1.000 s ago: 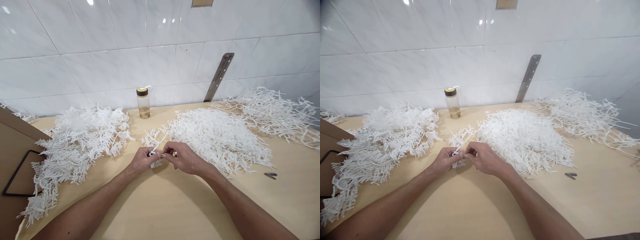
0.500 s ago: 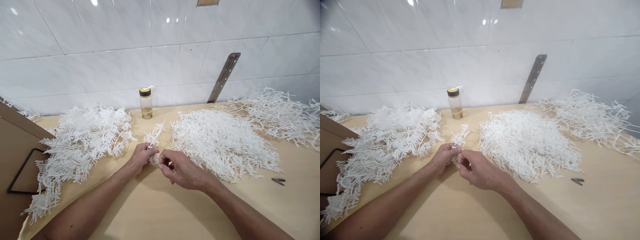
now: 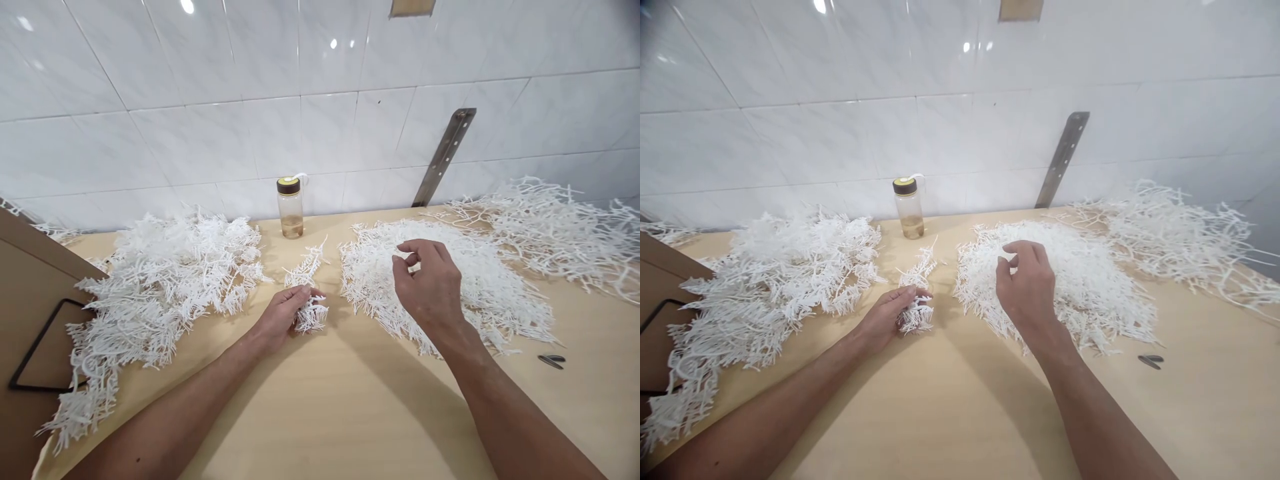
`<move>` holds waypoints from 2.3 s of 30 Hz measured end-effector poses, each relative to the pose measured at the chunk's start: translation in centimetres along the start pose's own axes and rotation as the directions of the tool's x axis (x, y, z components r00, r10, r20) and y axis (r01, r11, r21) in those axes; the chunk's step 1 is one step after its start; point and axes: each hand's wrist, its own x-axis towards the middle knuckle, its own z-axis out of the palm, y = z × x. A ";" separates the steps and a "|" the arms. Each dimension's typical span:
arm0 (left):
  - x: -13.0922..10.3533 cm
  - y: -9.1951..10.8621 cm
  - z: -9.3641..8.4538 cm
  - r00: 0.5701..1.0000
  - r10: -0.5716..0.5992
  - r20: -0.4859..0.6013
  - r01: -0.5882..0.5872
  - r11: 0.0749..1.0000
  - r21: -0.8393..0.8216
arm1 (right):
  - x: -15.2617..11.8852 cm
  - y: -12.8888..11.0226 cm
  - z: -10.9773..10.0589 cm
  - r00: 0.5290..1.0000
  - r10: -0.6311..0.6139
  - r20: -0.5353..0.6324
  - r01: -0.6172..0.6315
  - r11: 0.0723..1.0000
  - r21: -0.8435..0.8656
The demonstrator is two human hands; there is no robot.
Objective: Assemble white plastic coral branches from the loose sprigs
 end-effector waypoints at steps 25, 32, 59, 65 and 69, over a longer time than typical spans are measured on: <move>0.1 -0.1 0.0 0.978 0.096 0.186 -0.092 0.995 -0.028 | -3.4 -2.8 2.4 0.635 0.030 0.772 -0.522 0.753 0.400; -0.2 0.3 0.1 0.981 -0.005 0.195 0.004 1.000 0.002 | -3.6 -2.6 2.6 0.627 0.047 0.778 -0.590 0.680 0.435; -0.5 0.3 0.2 0.966 0.024 0.256 -0.038 0.998 0.051 | -3.4 -3.4 2.3 0.603 0.012 0.797 -0.571 0.704 0.422; -0.6 0.4 0.4 0.976 0.024 0.218 -0.036 0.998 0.049 | -3.4 -3.3 2.4 0.616 0.033 0.787 -0.542 0.742 0.394; -0.7 0.4 0.3 0.976 0.008 0.216 0.000 0.999 -0.036 | -3.4 -3.4 2.3 0.621 0.024 0.783 -0.539 0.739 0.405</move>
